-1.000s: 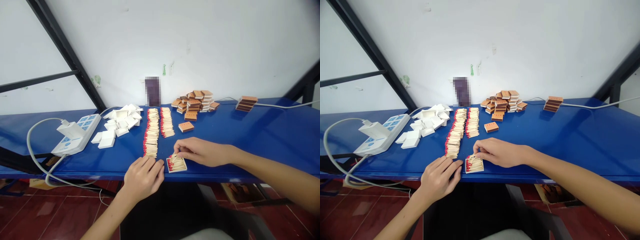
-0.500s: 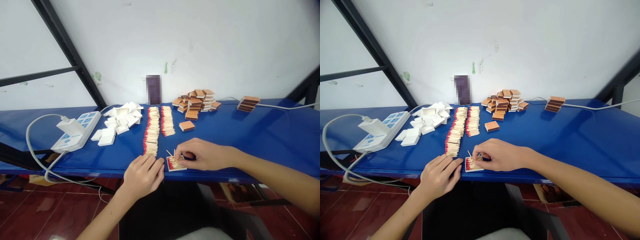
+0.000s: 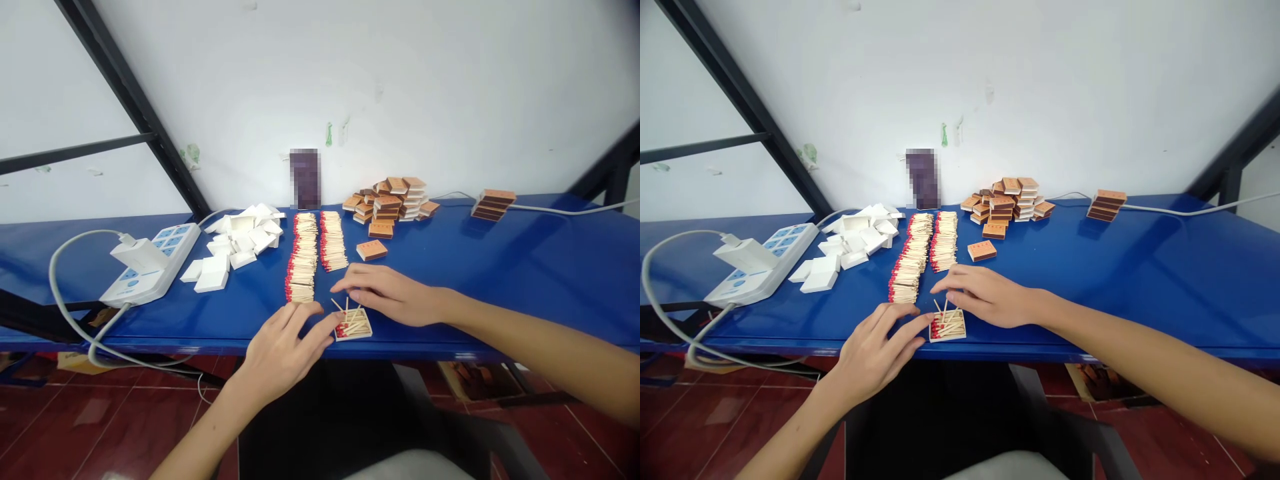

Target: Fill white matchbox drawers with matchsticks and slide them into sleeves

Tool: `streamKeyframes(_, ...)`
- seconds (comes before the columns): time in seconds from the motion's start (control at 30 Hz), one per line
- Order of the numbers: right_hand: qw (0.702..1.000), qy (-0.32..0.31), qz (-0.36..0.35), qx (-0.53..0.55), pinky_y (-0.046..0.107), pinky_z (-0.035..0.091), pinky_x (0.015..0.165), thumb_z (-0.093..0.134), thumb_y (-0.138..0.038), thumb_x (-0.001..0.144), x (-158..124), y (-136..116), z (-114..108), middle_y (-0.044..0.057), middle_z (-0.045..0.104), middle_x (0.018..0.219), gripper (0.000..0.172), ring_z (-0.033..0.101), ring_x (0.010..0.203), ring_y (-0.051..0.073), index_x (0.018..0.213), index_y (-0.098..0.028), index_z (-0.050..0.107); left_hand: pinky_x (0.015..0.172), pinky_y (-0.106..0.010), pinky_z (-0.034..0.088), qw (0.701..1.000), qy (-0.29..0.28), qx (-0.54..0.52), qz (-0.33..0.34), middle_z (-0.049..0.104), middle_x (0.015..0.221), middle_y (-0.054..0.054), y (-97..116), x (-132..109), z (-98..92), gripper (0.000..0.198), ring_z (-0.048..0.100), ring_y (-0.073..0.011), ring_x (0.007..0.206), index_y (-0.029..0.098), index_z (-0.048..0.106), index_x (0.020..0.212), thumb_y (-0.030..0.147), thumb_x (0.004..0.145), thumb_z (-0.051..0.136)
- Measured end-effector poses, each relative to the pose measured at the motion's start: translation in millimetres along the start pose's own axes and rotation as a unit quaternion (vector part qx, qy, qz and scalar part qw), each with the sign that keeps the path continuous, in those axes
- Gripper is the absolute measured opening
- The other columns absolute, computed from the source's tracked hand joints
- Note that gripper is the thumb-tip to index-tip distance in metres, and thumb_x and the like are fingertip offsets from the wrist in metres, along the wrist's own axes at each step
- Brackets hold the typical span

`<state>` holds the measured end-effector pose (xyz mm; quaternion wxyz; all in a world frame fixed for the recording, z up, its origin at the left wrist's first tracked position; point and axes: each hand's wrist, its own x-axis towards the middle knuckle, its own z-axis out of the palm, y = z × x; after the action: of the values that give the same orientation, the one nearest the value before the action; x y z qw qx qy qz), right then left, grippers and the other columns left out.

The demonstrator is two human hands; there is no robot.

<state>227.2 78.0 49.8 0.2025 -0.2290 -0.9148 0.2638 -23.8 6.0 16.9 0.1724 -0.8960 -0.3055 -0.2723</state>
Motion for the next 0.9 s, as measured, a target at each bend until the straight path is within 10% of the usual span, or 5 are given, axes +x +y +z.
streamKeyframes(0.7, 0.994, -0.01, -0.023, 0.108, 0.035, 0.045, 0.096, 0.043, -0.029, 0.102, 0.5, 2.0, 2.1, 0.01, 0.067, 0.122, 0.034, 0.061, 0.11, 0.019, 0.129, -0.018, 0.06, 0.087, -0.042, 0.051, 0.995, -0.1, 0.006, 0.008, 0.059, 0.126, -0.011, -0.5, 3.8, -1.9, 0.034, 0.055, -0.0269, 0.108, 0.023, 0.055, 0.134, 0.026, 0.102, 0.044)
streamKeyframes(0.9, 0.991, 0.0, 0.035, 0.133, 0.026, 0.043, 0.067, 0.053, -0.033, 0.097, 2.4, 3.3, -1.8, 0.007, 0.067, 0.111, 0.033, 0.056, 0.077, 0.013, 0.124, -0.018, 0.063, 0.086, -0.042, 0.051, 0.995, -0.093, -0.02, 0.007, 0.062, 0.122, -0.009, -1.5, 3.4, -2.3, 0.031, 0.054, -0.0263, 0.105, 0.023, 0.058, 0.13, 0.028, 0.102, 0.047)
